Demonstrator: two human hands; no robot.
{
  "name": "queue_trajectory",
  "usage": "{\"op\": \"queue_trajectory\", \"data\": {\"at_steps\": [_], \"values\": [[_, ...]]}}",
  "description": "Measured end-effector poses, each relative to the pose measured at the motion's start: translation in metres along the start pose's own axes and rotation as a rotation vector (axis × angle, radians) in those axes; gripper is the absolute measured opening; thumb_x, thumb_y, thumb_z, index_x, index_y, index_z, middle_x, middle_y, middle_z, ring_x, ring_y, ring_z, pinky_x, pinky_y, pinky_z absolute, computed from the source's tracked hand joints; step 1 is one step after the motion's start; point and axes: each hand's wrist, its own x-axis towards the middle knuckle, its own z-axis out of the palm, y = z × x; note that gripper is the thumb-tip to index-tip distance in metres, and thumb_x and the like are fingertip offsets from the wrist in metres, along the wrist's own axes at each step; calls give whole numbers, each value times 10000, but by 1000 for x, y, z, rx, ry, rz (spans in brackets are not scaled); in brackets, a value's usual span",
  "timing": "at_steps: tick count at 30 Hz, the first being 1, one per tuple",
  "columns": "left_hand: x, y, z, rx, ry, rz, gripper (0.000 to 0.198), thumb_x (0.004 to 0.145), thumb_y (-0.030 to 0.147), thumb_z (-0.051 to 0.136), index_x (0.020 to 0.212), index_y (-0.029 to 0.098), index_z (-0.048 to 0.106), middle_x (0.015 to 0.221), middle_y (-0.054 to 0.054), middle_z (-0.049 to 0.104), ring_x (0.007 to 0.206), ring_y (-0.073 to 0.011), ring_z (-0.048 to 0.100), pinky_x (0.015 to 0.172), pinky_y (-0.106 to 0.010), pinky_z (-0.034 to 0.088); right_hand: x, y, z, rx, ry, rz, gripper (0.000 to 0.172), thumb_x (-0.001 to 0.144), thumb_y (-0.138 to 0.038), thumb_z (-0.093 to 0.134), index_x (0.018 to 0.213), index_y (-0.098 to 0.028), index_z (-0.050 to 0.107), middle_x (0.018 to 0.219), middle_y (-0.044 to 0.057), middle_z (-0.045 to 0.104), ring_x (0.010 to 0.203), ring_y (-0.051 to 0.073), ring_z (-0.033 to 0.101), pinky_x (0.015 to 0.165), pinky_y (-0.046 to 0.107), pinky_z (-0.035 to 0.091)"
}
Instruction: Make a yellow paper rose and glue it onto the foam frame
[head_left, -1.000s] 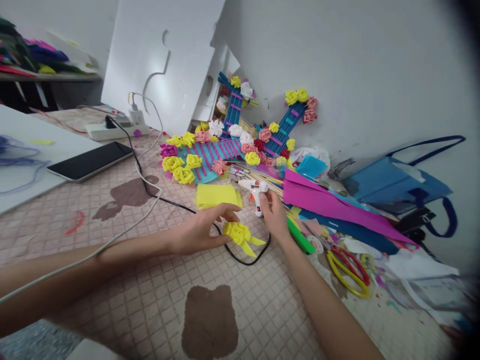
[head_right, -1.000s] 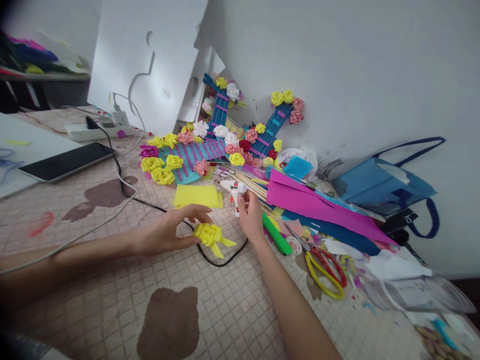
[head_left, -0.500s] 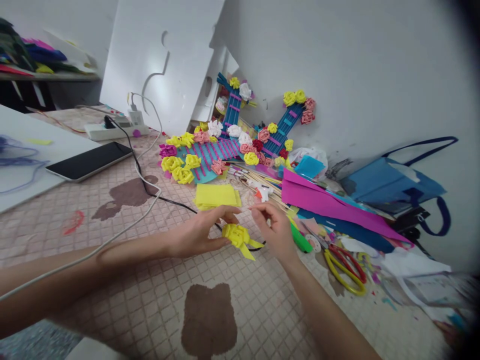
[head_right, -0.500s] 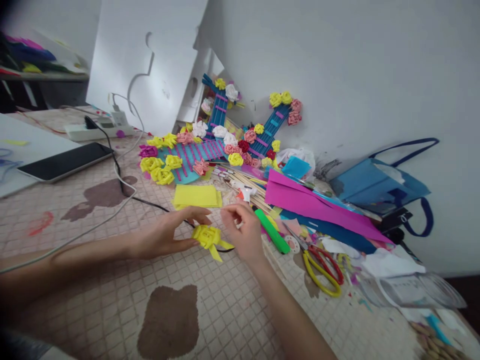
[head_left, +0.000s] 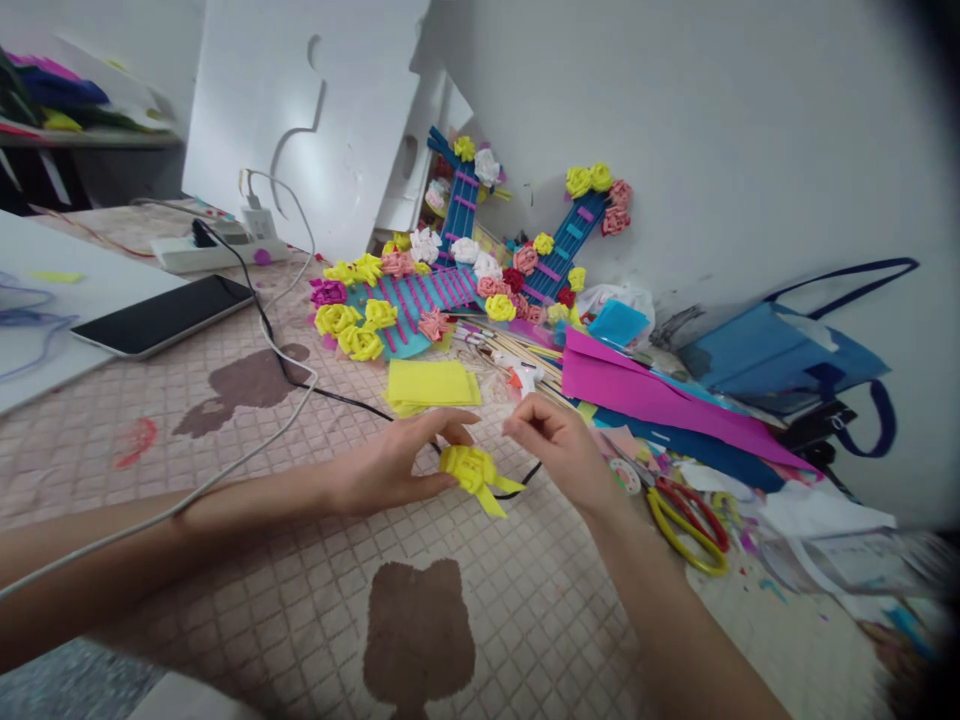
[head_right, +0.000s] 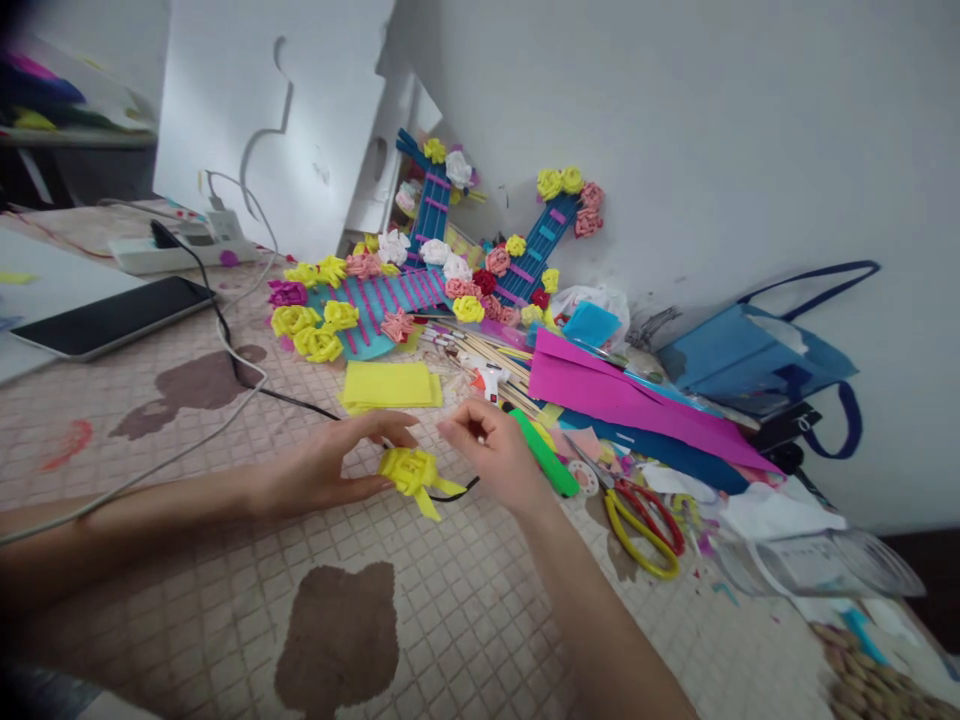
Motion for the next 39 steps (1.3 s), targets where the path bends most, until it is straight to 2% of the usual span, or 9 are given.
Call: {"op": "queue_trajectory", "data": {"at_steps": [7,10,12,15,21,27,34,36,39], "values": [[-1,-2,-3,22,9,-26,585,799,182,621,1319,219,355,1121,-61,612,1004,-172,581,895,-337,458,-4,-20,-22,503,70,23,283,879,-441,508,699,-226,474,729,-24,543,631,129,576,611,291,476],[0,0,-4,14,33,-41,602,794,173,620,1326,215,341,1110,-66,617,994,-175,584,889,-346,464,-7,-29,-26,579,66,81,275,897,-439,493,716,-233,477,528,-83,412,361,64,383,428,221,387],[0,1,-4,10,36,-46,617,790,161,612,1334,216,329,1107,-69,622,984,-175,587,883,-350,468,-8,-29,-27,526,104,90,287,898,-429,501,700,-222,499,474,-96,338,322,41,249,357,188,251],[1,2,-4,6,31,-41,624,788,160,607,1342,215,325,1096,-75,626,975,-177,588,879,-355,471,-8,-24,-26,336,172,72,318,891,-437,513,670,-210,535,453,-82,322,363,55,253,357,196,178],[-1,2,-1,-89,10,-24,748,788,172,631,1404,229,211,1066,-69,613,952,-170,583,857,-336,492,-8,-21,-9,-156,-67,-102,55,835,-263,609,840,-228,651,779,0,554,624,106,494,515,230,379],[-2,11,2,-132,12,-30,792,797,190,635,1426,248,157,1021,-52,603,941,-170,583,863,-349,482,-8,-17,11,-343,-270,-302,217,868,-119,493,947,-256,642,942,23,536,843,146,548,701,278,442],[-3,11,3,-188,-17,-23,789,798,172,631,1422,253,155,994,-45,599,915,-163,584,840,-327,486,-8,-11,16,-372,-319,-306,181,862,-103,474,843,-221,610,914,22,527,857,153,550,730,292,456],[-3,9,3,-187,-30,-31,794,790,163,639,1419,255,162,1005,-47,597,927,-165,582,857,-333,486,-8,-13,14,-251,-283,-258,156,856,-105,480,827,-217,585,945,24,542,868,147,561,751,296,466],[-2,8,1,-185,-36,-44,801,781,149,643,1418,249,168,1023,-52,602,952,-168,584,869,-338,484,-9,-14,6,121,-246,-68,59,888,-206,489,836,-224,511,1033,25,581,637,88,576,542,236,464]]}}
